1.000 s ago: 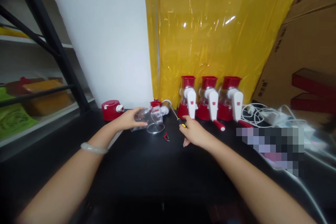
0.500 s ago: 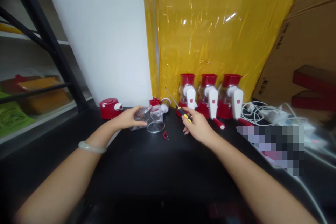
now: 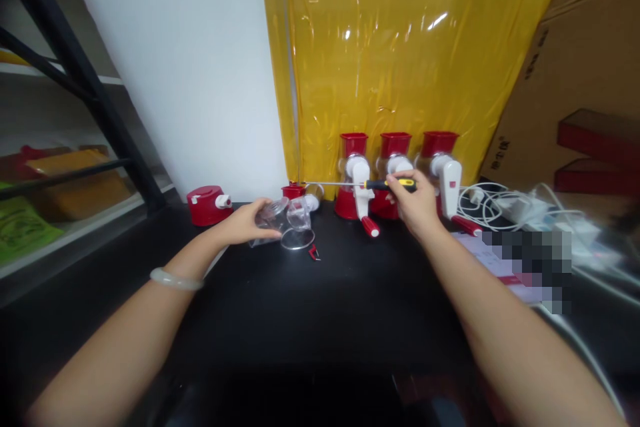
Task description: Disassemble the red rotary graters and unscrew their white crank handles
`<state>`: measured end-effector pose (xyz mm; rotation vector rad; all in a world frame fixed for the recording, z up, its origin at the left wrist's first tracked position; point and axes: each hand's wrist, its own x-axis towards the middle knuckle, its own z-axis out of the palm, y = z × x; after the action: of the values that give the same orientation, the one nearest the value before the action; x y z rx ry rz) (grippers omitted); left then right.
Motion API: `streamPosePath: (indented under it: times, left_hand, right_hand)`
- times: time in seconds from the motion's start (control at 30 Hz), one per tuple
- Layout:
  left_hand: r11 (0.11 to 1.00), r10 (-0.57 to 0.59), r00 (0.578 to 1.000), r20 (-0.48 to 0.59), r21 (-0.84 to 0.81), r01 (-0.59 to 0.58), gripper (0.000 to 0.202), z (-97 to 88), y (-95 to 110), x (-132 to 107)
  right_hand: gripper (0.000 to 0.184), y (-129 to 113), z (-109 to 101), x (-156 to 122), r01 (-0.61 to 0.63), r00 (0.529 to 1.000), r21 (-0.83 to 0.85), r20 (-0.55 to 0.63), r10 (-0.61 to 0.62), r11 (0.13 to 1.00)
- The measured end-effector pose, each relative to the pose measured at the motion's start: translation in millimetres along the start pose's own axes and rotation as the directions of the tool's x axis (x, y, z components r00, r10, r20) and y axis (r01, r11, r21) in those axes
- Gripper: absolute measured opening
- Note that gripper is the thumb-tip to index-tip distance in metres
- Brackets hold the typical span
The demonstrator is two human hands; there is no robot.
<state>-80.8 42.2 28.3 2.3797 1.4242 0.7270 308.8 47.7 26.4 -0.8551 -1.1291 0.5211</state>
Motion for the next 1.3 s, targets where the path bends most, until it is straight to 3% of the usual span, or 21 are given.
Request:
streamPosePath:
  times: [0.13, 0.47, 1.03, 1.3]
  left_hand:
    - [1.000, 0.008, 1.000, 0.000, -0.001, -0.008, 0.072, 2.5, -0.6, 0.8]
    - [0.998, 0.066, 0.998, -0.020, -0.019, -0.066, 0.070, 6.5, -5.7, 2.4]
    - [0.993, 0.119, 0.985, -0.124, -0.009, -0.121, 0.075, 13.1, 4.2, -1.2]
    - [0.994, 0.111, 0.982, -0.155, 0.026, -0.109, 0.076, 13.0, 7.2, -1.8]
  right_hand:
    - [0.025, 5.4, 1.1, 2.9, -0.075, 0.993, 0.082, -0.085, 0.082, 0.994]
    - [0.020, 16.9, -1.8, 6.9, -0.111, 0.976, 0.096, -0.179, 0.126, 0.989]
    - [0.026, 18.2, -3.9, 7.8, -0.124, 0.979, 0.104, -0.151, 0.139, 0.987]
    - [0.024, 17.9, -3.1, 6.8, -0.075, 0.984, 0.113, -0.150, 0.092, 0.991]
